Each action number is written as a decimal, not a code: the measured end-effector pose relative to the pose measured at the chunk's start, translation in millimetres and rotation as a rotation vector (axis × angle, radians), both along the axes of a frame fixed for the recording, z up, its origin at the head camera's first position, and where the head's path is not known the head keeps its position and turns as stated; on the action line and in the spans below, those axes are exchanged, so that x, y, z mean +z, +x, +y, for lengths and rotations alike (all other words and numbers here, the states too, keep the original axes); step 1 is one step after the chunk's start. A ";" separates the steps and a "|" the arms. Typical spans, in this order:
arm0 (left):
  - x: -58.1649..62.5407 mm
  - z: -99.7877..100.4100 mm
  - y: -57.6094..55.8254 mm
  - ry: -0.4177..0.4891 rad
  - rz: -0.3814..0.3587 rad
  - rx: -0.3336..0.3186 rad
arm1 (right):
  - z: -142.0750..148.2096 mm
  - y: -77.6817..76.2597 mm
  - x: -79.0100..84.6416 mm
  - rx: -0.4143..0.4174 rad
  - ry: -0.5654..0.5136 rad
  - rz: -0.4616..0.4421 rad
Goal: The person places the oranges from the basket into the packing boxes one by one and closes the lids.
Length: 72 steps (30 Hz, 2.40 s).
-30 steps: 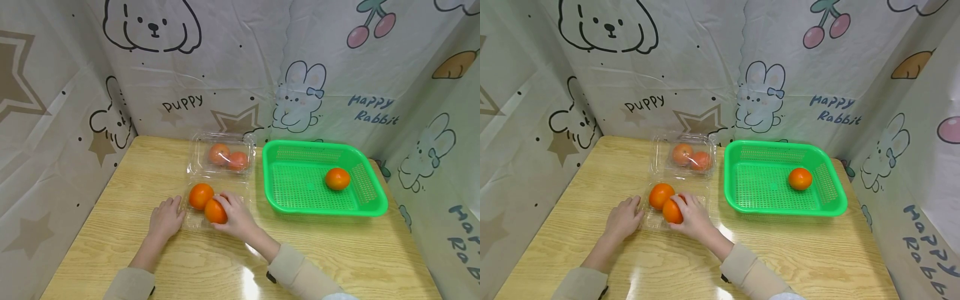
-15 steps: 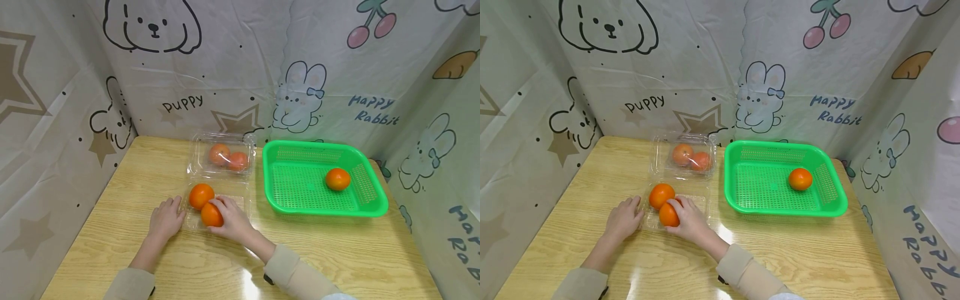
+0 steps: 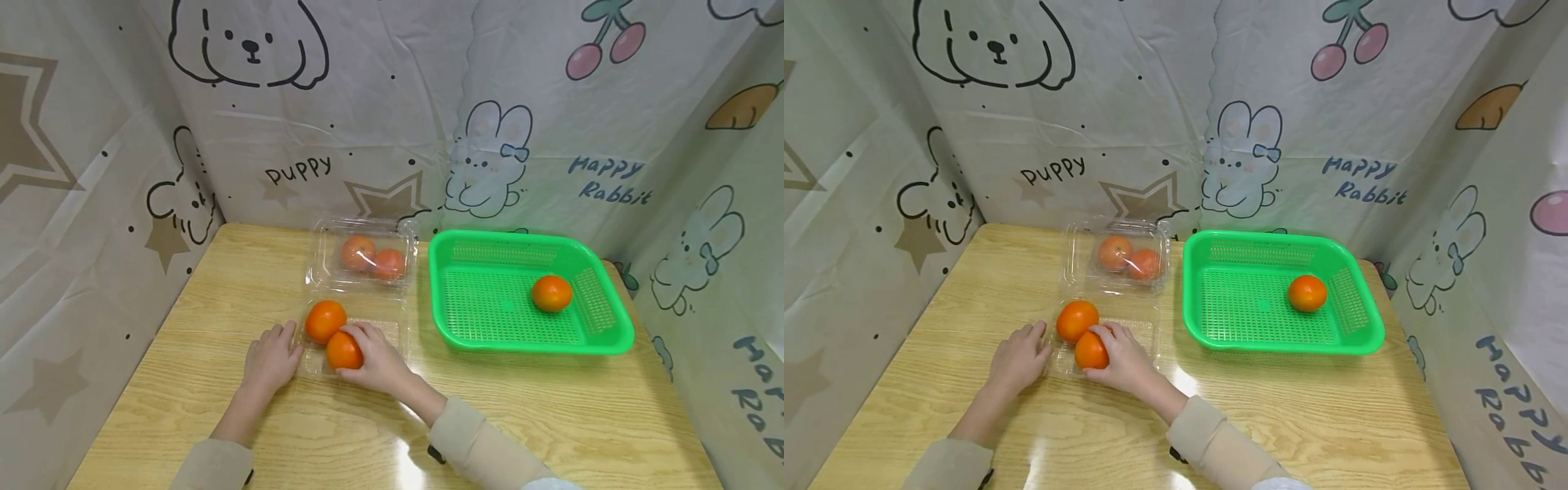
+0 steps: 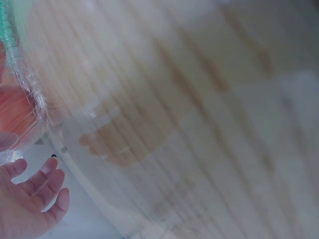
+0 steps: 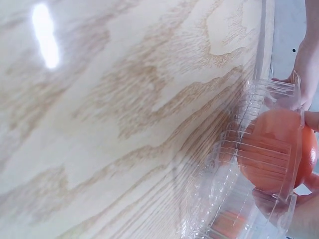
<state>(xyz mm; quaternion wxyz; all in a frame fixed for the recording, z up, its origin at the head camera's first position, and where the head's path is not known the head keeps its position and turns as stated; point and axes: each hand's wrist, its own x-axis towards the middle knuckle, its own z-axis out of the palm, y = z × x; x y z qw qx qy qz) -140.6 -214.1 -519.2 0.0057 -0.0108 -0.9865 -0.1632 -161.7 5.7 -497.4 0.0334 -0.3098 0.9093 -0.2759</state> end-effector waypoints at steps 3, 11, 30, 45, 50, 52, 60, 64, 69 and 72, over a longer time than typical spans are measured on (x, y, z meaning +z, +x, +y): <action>0.5 0.4 -0.2 0.001 -0.003 0.002 | -1.0 -0.8 -0.9 -0.003 -0.001 -0.028; -1.8 0.0 -0.5 0.004 0.001 0.002 | -2.2 -2.4 -4.1 -0.002 0.002 -0.064; -2.5 0.1 -0.6 0.006 0.007 0.003 | 0.6 -4.4 -6.7 0.031 0.041 -0.083; -4.2 -0.1 -0.9 0.013 0.005 0.003 | 3.6 -6.9 -2.0 0.076 0.099 -0.046; -5.0 -0.4 -1.1 0.013 0.007 0.001 | 5.4 -8.7 -0.3 0.093 0.114 -0.036; -4.6 -0.3 -1.2 0.014 0.006 0.003 | 6.2 -9.1 0.6 0.098 0.116 -0.032; -2.8 -0.5 -0.3 0.013 -0.002 0.004 | 9.9 -11.2 7.6 0.135 0.164 0.020; -1.7 0.2 -0.5 0.015 -0.004 0.004 | 12.5 -13.1 11.9 0.144 0.178 0.040; -1.8 0.4 -0.9 0.013 -0.013 0.005 | 17.0 -16.9 17.4 0.148 0.153 0.103; -2.0 0.0 -1.0 0.008 -0.016 0.003 | 20.8 -21.2 21.0 0.153 0.118 0.166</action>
